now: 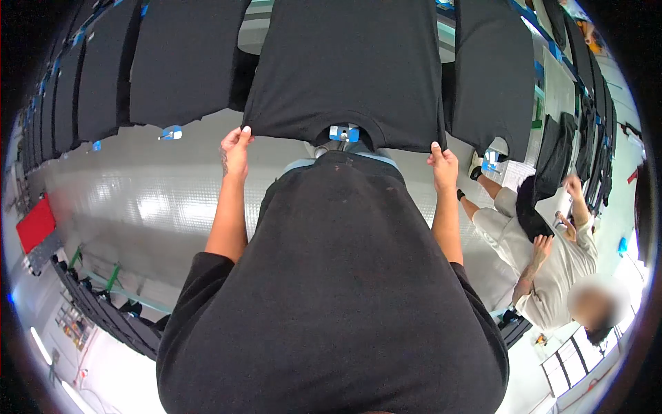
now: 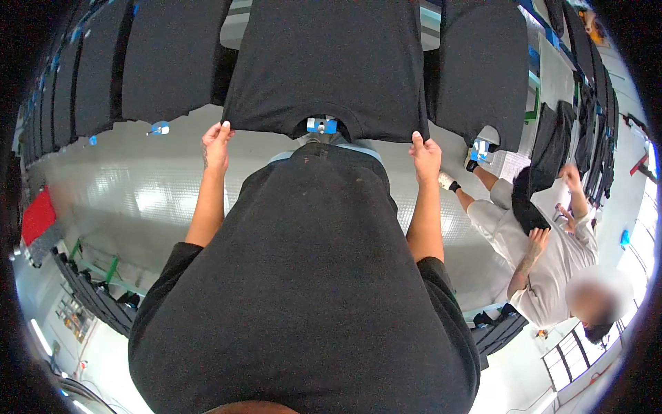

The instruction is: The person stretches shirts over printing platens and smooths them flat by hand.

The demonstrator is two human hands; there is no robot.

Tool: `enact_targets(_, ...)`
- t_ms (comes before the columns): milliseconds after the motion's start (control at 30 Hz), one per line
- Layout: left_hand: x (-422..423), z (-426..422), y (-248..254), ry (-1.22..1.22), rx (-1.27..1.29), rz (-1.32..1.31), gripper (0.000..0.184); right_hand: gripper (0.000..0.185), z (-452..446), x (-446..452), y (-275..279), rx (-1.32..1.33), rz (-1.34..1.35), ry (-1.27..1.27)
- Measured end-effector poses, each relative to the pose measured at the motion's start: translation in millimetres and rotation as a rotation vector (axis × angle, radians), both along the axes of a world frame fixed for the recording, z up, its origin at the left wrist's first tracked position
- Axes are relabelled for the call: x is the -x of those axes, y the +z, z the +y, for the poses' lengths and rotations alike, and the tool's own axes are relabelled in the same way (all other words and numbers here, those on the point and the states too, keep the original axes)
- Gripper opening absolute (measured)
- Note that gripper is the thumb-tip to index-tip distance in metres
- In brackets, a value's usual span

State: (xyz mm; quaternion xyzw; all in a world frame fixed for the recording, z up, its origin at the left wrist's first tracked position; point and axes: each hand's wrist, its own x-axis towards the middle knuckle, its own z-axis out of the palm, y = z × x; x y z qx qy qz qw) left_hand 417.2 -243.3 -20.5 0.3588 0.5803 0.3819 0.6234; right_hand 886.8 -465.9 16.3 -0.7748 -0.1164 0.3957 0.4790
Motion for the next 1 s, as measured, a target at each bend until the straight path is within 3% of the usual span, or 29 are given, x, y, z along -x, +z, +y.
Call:
enact_targets(400, 6, -5, -19, 0.017, 0.016, -0.025, 0.020, 0.031, -3, 6, -2, 0.047, 0.020, -0.018)
enact_targets(667, 0, 2, -40, 0.024, 0.037, -0.037, 0.016, 0.031, -1, 5, -36, 0.130, 0.031, -0.010)
enact_targets(767, 1, 3, -59, 0.000, 0.103, -0.007, 0.026, 0.029, 8, 13, -41, 0.109, 0.036, -0.041)
enact_targets(867, -16, 0, -39, -0.019, 0.271, 0.095, 0.031, 0.033, 10, 21, -41, 0.183, 0.029, -0.017)
enact_targets(933, -50, -6, -20, -0.355, 0.393, 0.142, 0.046, 0.040, 27, 49, -28, 0.339, 0.053, 0.148)
enact_targets(1000, -88, -11, 1, -0.464, 0.470, -0.068, 0.051, 0.047, 53, 71, -35, 0.239, 0.225, 0.256)
